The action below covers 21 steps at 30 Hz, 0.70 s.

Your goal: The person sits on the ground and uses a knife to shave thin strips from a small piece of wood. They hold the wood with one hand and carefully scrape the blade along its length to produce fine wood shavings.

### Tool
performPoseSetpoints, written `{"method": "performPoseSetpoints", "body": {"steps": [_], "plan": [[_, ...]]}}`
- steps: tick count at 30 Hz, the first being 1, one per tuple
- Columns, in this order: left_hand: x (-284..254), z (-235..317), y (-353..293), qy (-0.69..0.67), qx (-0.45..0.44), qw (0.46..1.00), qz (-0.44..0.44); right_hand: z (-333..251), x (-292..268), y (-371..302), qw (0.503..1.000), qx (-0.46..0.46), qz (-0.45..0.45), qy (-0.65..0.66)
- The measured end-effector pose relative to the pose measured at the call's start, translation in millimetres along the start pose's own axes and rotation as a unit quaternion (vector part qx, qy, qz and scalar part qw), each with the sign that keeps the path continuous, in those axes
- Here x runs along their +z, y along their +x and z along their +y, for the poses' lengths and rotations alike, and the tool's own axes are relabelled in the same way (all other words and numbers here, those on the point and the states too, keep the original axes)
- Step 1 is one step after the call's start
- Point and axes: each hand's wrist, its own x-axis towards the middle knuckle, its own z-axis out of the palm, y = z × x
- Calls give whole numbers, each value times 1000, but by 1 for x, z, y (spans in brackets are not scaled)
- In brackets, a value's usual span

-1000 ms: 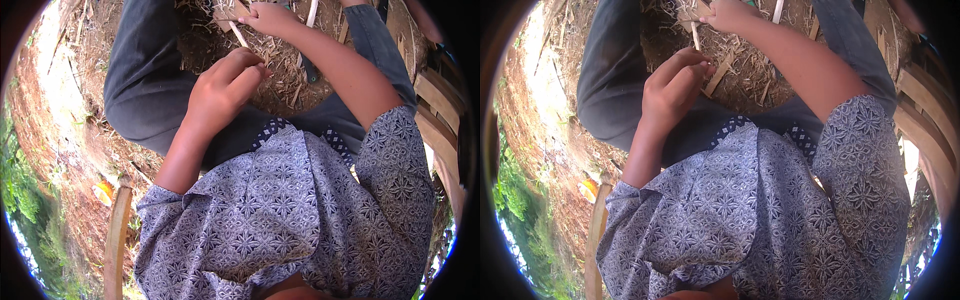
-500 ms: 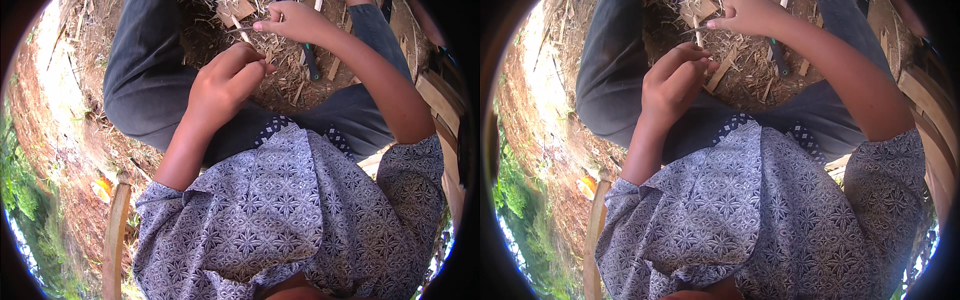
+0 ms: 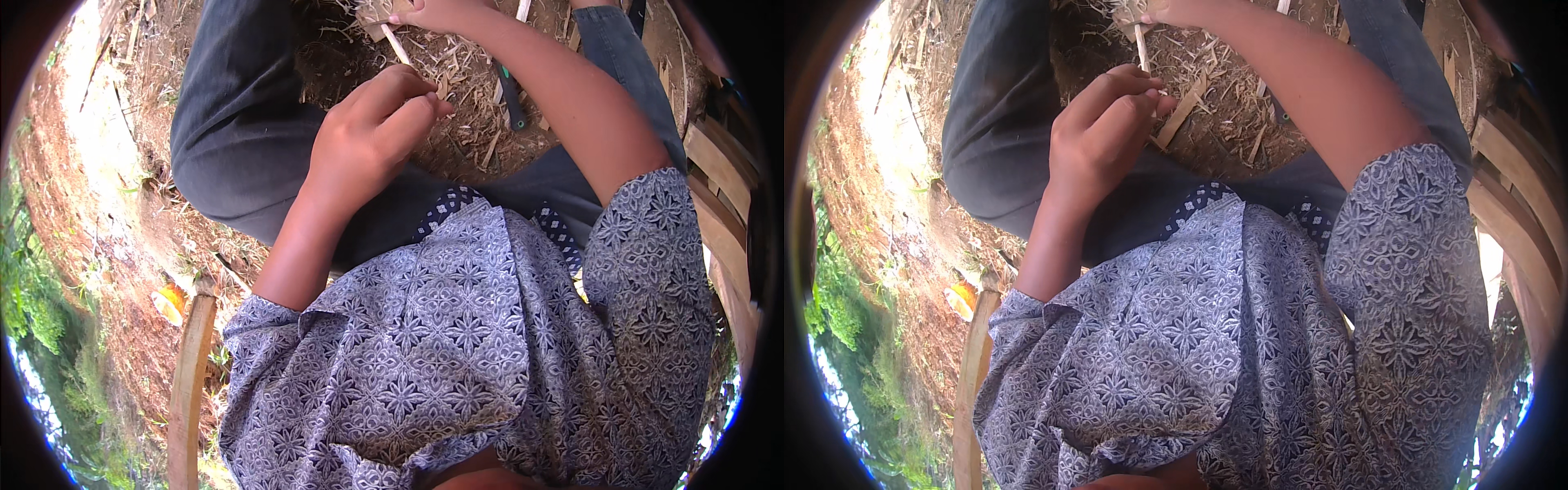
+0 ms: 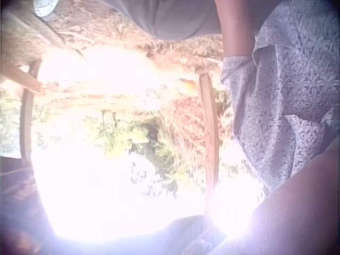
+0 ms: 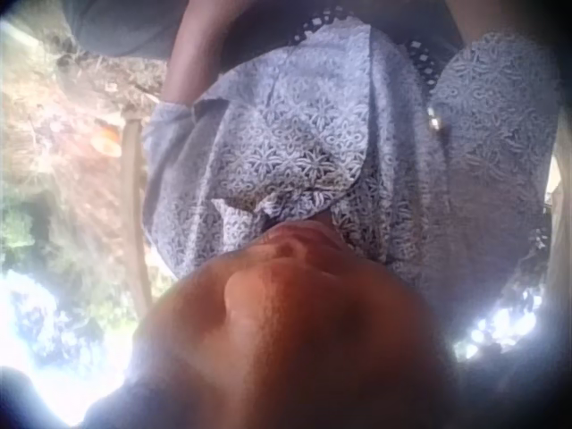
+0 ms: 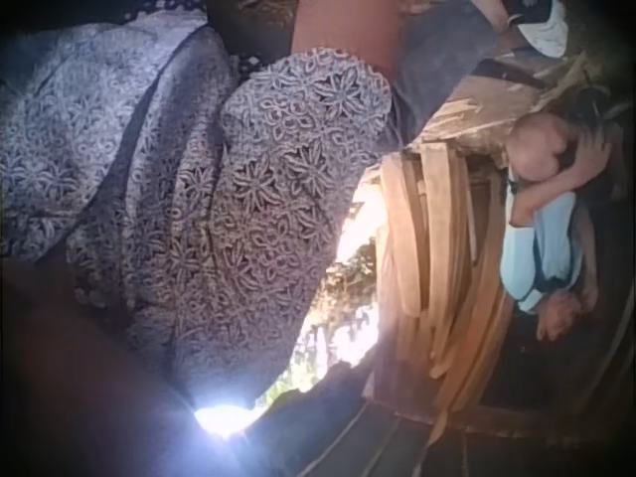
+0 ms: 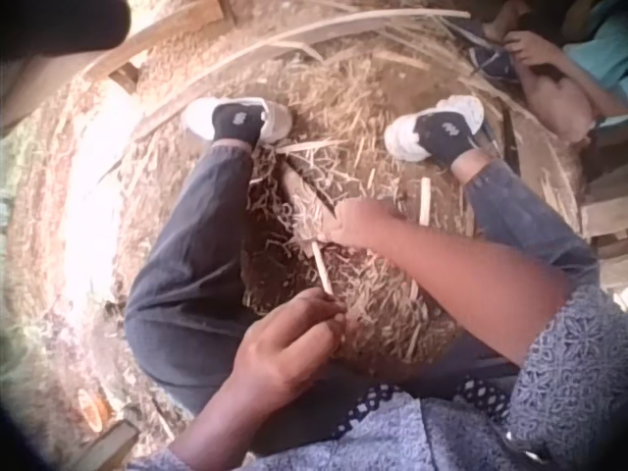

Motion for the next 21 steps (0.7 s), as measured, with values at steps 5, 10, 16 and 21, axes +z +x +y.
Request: {"method": "performPoseSetpoints", "body": {"steps": [5, 10, 16, 21], "plan": [[0, -4, -1, -11, 10, 1000, 12, 9, -5, -15, 998, 23, 15, 49], [-3, 2, -3, -4, -8, 1000, -16, 14, -39, -67, 993, -66, -60, 72], [-2, 4, -4, -2, -9, 999, -44, 11, -37, -74, 997, -49, -29, 51], [-1, 7, -2, 5, -19, 999, -47, 9, -21, -52, 999, -13, 12, 29]]}}
